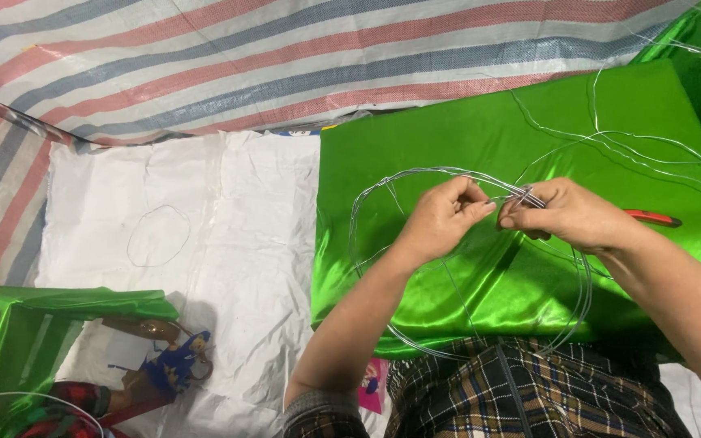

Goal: Assembling a wire frame by bending and joining metal wires using pliers.

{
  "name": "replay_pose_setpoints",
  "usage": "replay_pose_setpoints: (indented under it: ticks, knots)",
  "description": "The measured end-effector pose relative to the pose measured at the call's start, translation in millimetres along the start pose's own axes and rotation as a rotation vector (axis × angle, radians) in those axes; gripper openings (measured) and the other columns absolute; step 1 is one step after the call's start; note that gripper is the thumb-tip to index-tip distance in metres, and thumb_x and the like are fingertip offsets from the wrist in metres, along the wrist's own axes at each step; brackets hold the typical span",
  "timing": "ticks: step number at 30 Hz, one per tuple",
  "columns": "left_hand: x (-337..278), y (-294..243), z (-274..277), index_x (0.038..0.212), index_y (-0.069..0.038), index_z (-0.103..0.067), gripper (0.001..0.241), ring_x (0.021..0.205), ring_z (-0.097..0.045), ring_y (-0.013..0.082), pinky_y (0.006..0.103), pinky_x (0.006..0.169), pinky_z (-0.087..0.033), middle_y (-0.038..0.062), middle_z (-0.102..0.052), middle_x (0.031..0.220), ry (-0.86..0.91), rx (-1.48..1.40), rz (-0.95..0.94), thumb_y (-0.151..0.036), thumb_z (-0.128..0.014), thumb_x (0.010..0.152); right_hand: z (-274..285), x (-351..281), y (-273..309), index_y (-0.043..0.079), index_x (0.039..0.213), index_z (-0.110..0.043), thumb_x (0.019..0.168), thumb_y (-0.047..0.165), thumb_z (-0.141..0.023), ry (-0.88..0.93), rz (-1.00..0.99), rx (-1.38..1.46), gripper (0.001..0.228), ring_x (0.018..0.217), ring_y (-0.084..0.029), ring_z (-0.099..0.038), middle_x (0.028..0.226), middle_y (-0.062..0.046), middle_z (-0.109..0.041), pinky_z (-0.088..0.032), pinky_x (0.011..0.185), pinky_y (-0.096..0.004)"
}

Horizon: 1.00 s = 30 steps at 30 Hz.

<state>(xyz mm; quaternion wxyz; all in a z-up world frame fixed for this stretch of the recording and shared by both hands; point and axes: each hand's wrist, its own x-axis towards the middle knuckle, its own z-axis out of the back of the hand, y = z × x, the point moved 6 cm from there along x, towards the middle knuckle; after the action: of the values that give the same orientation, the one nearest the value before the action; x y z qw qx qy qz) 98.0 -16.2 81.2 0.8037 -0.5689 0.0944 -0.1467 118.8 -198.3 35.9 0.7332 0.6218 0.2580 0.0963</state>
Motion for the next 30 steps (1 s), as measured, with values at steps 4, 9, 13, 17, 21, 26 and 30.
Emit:
replay_pose_setpoints:
  ticks: [4, 9, 13, 17, 21, 26, 30]
  knots:
    - [-2, 0, 1, 0.091, -0.011, -0.062, 0.01, 0.077, -0.057, 0.0146, 0.0289, 0.068, -0.053, 0.004, -0.064, 0.088, -0.048, 0.002, 0.009, -0.017, -0.07, 0.093, 1, 1, -7, 0.0, 0.081, -0.082, 0.082, 0.013, -0.079, 0.03, 0.032, 0.045, 0.013, 0.052, -0.016, -0.05, 0.06, -0.007, -0.067, -0.035, 0.05, -0.031]
    - [-7, -5, -1, 0.085, -0.011, -0.057, 0.016, 0.076, -0.055, 0.016, 0.0306, 0.065, -0.047, 0.004, -0.059, 0.087, -0.263, 0.081, -0.163, -0.016, -0.07, 0.092, 8, 8, -8, 0.006, 0.09, -0.084, 0.093, 0.027, -0.072, 0.042, 0.094, -0.098, 0.025, 0.052, -0.013, -0.042, 0.057, -0.001, -0.055, -0.036, 0.05, -0.028]
    - [-7, -4, -2, 0.088, -0.009, -0.062, 0.011, 0.078, -0.056, 0.0165, 0.0301, 0.067, -0.05, 0.005, -0.057, 0.089, -0.237, 0.066, -0.153, -0.016, -0.069, 0.093, 12, 9, -16, 0.004, 0.091, -0.083, 0.089, 0.022, -0.077, 0.027, 0.07, -0.064, 0.019, 0.052, -0.013, -0.043, 0.059, -0.001, -0.057, -0.037, 0.048, -0.029]
    - [-6, 0, -2, 0.09, -0.008, -0.064, 0.008, 0.075, -0.054, 0.0156, 0.0298, 0.065, -0.047, 0.004, -0.055, 0.089, -0.217, 0.076, -0.173, -0.013, -0.068, 0.093, 16, 4, -17, 0.003, 0.104, -0.079, 0.09, 0.014, -0.075, -0.004, 0.103, 0.009, 0.019, 0.06, -0.014, -0.05, 0.07, -0.004, -0.062, -0.043, 0.055, -0.029]
    - [-9, -2, -1, 0.09, -0.008, -0.063, 0.008, 0.076, -0.055, 0.0166, 0.0306, 0.066, -0.048, 0.004, -0.057, 0.09, -0.241, 0.104, -0.182, -0.013, -0.067, 0.094, 18, -13, 6, 0.0, 0.105, -0.068, 0.102, 0.019, -0.061, -0.08, 0.216, 0.129, 0.02, 0.058, -0.016, -0.05, 0.071, -0.007, -0.057, -0.045, 0.053, -0.029]
    - [-8, -8, -4, 0.094, -0.008, -0.061, 0.007, 0.079, -0.059, 0.0193, 0.0339, 0.071, -0.05, 0.005, -0.061, 0.093, -0.257, 0.155, -0.191, -0.015, -0.062, 0.096, 15, -19, 11, 0.002, 0.097, -0.064, 0.105, 0.019, -0.059, -0.132, 0.217, 0.145, 0.019, 0.056, -0.014, -0.045, 0.073, -0.007, -0.057, -0.037, 0.051, -0.027]
    - [-5, -2, -7, 0.098, -0.008, -0.058, 0.009, 0.085, -0.061, 0.0236, 0.039, 0.073, -0.05, 0.008, -0.063, 0.096, -0.291, 0.22, -0.133, -0.017, -0.059, 0.098, 18, -12, 0, 0.004, 0.095, -0.061, 0.106, 0.016, -0.057, -0.135, 0.19, 0.258, 0.016, 0.054, -0.015, -0.042, 0.075, -0.008, -0.058, -0.033, 0.048, -0.027]
